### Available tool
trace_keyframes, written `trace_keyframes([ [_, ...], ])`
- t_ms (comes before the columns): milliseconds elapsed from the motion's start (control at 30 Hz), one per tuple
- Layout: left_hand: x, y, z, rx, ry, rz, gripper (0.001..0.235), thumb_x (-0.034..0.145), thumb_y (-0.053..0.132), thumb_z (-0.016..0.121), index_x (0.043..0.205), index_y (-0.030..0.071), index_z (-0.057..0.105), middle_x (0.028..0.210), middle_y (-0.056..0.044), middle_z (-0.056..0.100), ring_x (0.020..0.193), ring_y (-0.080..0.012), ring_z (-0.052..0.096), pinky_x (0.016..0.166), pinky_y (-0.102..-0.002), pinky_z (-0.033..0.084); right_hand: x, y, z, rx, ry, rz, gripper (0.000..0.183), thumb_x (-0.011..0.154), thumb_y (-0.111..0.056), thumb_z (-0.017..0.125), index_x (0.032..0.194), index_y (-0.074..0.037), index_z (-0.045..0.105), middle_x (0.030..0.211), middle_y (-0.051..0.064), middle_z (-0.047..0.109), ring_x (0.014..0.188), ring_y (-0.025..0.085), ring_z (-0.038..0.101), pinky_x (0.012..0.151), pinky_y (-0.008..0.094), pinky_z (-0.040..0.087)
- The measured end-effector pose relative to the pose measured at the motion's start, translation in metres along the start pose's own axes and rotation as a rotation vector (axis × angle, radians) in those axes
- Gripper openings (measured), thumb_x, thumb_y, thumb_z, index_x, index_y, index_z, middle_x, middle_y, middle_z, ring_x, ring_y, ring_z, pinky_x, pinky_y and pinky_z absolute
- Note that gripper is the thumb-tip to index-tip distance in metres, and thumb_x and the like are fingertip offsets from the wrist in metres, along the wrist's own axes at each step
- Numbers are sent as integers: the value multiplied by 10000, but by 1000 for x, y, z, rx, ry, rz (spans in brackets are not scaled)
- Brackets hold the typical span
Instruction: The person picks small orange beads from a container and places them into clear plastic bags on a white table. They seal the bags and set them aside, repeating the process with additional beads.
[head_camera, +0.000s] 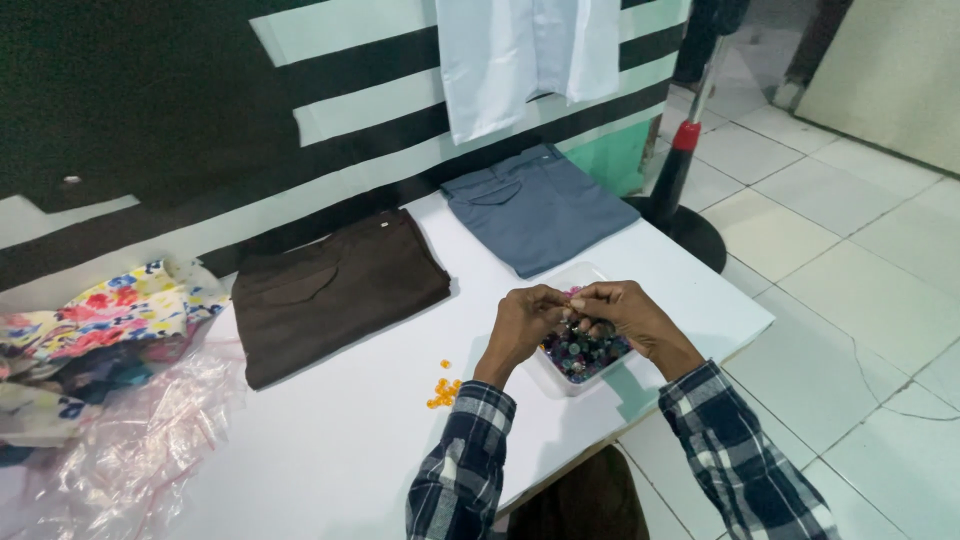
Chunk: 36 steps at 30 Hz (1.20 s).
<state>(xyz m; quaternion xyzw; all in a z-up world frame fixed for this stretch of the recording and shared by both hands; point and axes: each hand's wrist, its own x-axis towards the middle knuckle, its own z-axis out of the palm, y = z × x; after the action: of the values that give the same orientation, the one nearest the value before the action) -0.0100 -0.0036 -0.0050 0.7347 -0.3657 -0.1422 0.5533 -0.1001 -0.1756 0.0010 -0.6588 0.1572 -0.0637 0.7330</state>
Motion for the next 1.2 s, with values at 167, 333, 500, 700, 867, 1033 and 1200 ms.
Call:
trace_keyframes([
  [167, -36, 22, -28, -63, 110, 19, 213, 849, 81, 755, 1054, 138, 768, 951, -65, 781, 876, -213, 748, 804, -309, 589, -32, -30, 47, -60, -11, -113, 259, 889, -34, 736, 1114, 93, 719, 868, 223, 733, 740, 243, 739, 649, 300, 645],
  [333, -88, 35, -68, -77, 239, 110, 210, 855, 24, 763, 1050, 102, 766, 987, -97, 781, 897, -236, 757, 849, -343, 619, -57, -45, 109, -80, -57, -185, 259, 884, -19, 731, 1127, 72, 724, 873, 205, 738, 767, 228, 742, 698, 303, 646],
  [500, -140, 23, -88, 84, 472, 215, 234, 791, -29, 794, 994, 76, 746, 908, -81, 785, 897, -273, 761, 866, -386, 613, -67, -34, 161, -278, -124, -349, 219, 859, -16, 752, 1073, 22, 771, 866, 212, 784, 777, 269, 767, 708, 357, 666],
  [700, -178, -11, -91, 319, 564, 7, 196, 814, 17, 782, 954, 144, 730, 870, 7, 750, 940, -205, 723, 948, -370, 514, -55, 42, 188, -490, -59, -512, 214, 857, -133, 790, 1067, -95, 781, 904, 117, 798, 774, 223, 780, 644, 304, 643],
  [867, -192, -62, -79, 415, 518, -236, 167, 855, 78, 753, 990, 175, 737, 871, 23, 720, 963, -183, 682, 1010, -375, 439, -47, 95, 193, -656, -112, -554, 201, 903, -160, 741, 1096, -106, 758, 971, 114, 781, 800, 244, 774, 646, 318, 640],
  [1033, -192, -87, -73, 471, 532, -274, 162, 852, 94, 744, 972, 203, 742, 847, 37, 708, 943, -166, 666, 1011, -373, 414, -54, 100, 202, -696, -124, -552, 180, 894, -127, 733, 1064, -71, 752, 964, 136, 770, 837, 281, 769, 700, 348, 654],
  [1200, -192, -92, -71, 565, 527, -260, 174, 872, 106, 730, 1008, 210, 755, 844, 32, 705, 940, -161, 665, 997, -377, 430, -59, 97, 204, -770, -109, -576, 167, 918, -140, 711, 1064, -71, 754, 991, 108, 756, 901, 267, 757, 785, 340, 637],
])
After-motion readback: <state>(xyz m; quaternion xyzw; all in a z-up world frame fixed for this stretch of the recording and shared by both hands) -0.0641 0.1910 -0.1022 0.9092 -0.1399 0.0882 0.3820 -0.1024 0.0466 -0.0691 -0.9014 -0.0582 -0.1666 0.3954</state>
